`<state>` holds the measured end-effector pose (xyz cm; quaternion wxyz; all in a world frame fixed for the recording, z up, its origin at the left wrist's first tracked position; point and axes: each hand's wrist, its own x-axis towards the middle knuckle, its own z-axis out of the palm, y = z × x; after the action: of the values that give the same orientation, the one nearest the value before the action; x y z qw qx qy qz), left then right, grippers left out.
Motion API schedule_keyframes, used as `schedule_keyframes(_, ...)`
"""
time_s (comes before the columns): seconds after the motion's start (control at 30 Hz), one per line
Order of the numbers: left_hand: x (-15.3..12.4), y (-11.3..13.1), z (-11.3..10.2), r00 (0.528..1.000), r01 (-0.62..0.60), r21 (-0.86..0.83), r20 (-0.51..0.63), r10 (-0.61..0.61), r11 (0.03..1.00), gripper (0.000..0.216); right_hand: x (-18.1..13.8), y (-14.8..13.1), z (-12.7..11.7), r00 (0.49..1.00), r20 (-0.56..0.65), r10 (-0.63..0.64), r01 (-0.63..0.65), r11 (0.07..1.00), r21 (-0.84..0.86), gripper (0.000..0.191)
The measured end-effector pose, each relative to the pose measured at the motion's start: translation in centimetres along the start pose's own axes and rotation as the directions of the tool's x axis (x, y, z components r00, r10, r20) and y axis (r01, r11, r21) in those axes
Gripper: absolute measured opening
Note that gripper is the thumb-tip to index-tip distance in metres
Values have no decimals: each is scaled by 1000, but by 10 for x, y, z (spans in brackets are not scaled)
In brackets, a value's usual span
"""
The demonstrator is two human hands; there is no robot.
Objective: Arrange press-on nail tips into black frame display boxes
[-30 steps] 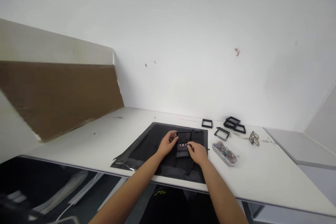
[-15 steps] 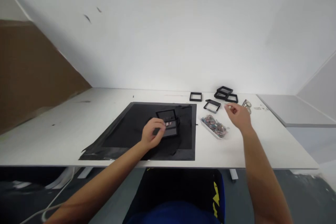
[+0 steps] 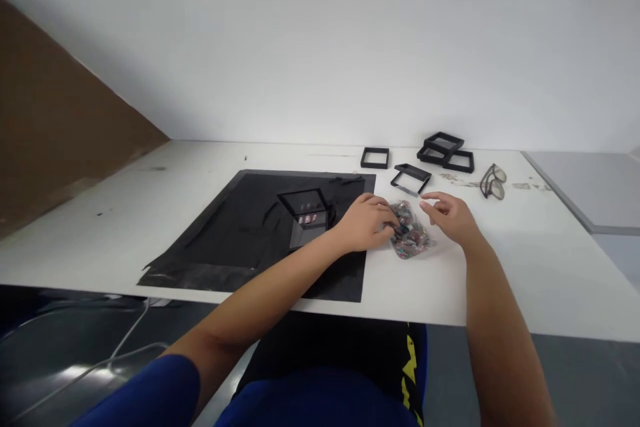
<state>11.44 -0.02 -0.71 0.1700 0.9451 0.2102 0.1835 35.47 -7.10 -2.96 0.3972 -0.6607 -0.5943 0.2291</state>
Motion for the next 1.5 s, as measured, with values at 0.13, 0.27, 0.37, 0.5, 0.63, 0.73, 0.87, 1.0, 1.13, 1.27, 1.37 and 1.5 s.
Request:
schedule_keyframes(0.13,-5,10,-11,997,8,-76,75,-3,997,26,-1,-10,10,992,126,-13,-1,994,105,57)
schedule_keyframes(0.27,-7,12,-22,973,-2,-186,227,45,983,27,-1,-16,23,982,188,-26,-7,985,171,52)
schedule_keyframes(0.37,-5,9,-24,943,17,-210,328,54,978,28,-2,-19,28,977,209,-33,-8,981,192,50)
schedule_keyframes(0.5,-4,7,-19,918,59,-199,396,25,978,32,-3,-22,30,975,223,-26,-18,981,196,47)
schedule_keyframes(0.63,-4,9,-16,920,91,-158,392,-22,983,27,-4,-27,29,974,224,-19,-27,979,201,47)
schedule_keyframes(0.73,-6,9,-19,929,80,-160,370,-16,984,31,-5,-29,29,972,234,-20,-29,978,205,50)
schedule_keyframes(0.87,-11,8,-22,956,47,-181,293,8,982,30,-6,-27,28,969,247,-21,-31,978,206,50)
schedule_keyframes(1.0,-16,3,-19,979,3,-208,201,40,978,36,-6,-20,27,965,259,-27,-26,980,200,48)
schedule_keyframes(1.13,-17,-1,-17,997,-42,-250,59,59,967,36,-6,-17,27,965,263,-22,-24,985,172,49)
schedule_keyframes(1.27,-17,-2,-19,997,-72,-174,12,75,982,35,-7,-20,27,967,254,-19,-15,991,131,48)
schedule_keyframes(1.37,-18,1,-22,999,-48,-84,20,50,995,31,-10,-24,27,966,258,-27,4,996,89,44)
schedule_keyframes(1.5,-22,4,-27,995,-41,-31,88,43,999,18,-13,-29,25,951,308,-38,36,999,15,27)
